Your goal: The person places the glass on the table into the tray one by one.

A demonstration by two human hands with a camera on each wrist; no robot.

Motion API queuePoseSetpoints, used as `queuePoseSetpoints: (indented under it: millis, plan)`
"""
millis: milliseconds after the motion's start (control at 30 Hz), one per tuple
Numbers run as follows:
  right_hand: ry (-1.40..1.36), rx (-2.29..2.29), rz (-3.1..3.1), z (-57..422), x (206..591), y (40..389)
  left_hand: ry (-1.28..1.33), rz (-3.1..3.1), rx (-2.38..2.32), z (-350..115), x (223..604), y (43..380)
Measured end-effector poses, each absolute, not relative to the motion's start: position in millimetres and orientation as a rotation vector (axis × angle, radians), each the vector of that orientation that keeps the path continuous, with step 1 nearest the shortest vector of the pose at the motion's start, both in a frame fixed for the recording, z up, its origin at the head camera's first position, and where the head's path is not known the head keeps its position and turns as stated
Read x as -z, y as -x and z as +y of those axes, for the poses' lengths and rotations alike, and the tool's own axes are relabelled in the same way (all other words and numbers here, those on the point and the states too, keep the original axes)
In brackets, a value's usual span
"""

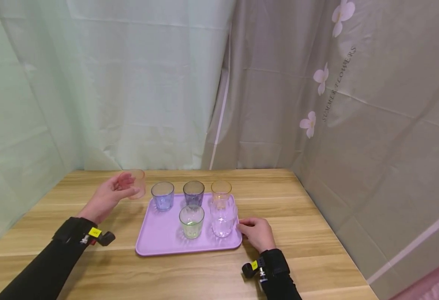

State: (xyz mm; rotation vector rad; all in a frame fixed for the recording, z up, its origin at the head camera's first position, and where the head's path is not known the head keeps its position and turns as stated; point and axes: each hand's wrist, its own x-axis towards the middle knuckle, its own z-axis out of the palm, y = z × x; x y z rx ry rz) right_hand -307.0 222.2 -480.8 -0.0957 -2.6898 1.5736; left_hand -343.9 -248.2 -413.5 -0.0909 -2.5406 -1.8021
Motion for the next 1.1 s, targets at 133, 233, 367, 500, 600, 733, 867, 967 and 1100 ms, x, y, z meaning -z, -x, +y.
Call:
queuePoseSetpoints:
  millis: [133,233,367,500,600,733,867,967,1100]
  plan:
    - [0.095,-1.571,-2.690,222.1,480.6,307.2,0.100,-2.540,1.806,-251.2,416.0,339.4]
    - [0.095,-1.569,-2.692,222.4,479.6,306.8,0.096,-2.541,1.807,-253.4,418.2,336.1]
    - [0.096,-1.572,-2.687,222.3,478.9,306.0,0.094,-2.568,1.760,-254.9,419.5,330.8]
    - [0.083,-1.566,-2.685,222.1,478.4,305.2,0.097,-2.574,1.743,-254.6,419.0,325.2]
    - [0.081,-1.564,-2.689,222.2,477.3,304.5,0.097,-2.574,1.759,-253.3,418.1,321.0]
    - [0.100,-1.568,-2.692,222.4,478.7,305.1,0.099,-2.578,1.773,-252.5,417.9,316.0]
    - [0.092,-1.566,-2.685,222.0,479.9,305.9,0.113,-2.569,1.787,-253.4,418.6,311.1]
    - [0.087,-1.565,-2.680,221.3,479.7,305.8,0.110,-2.560,1.803,-253.8,419.0,308.9]
    - [0.088,-1.565,-2.678,220.5,479.3,305.4,0.098,-2.553,1.813,-253.5,419.8,307.0]
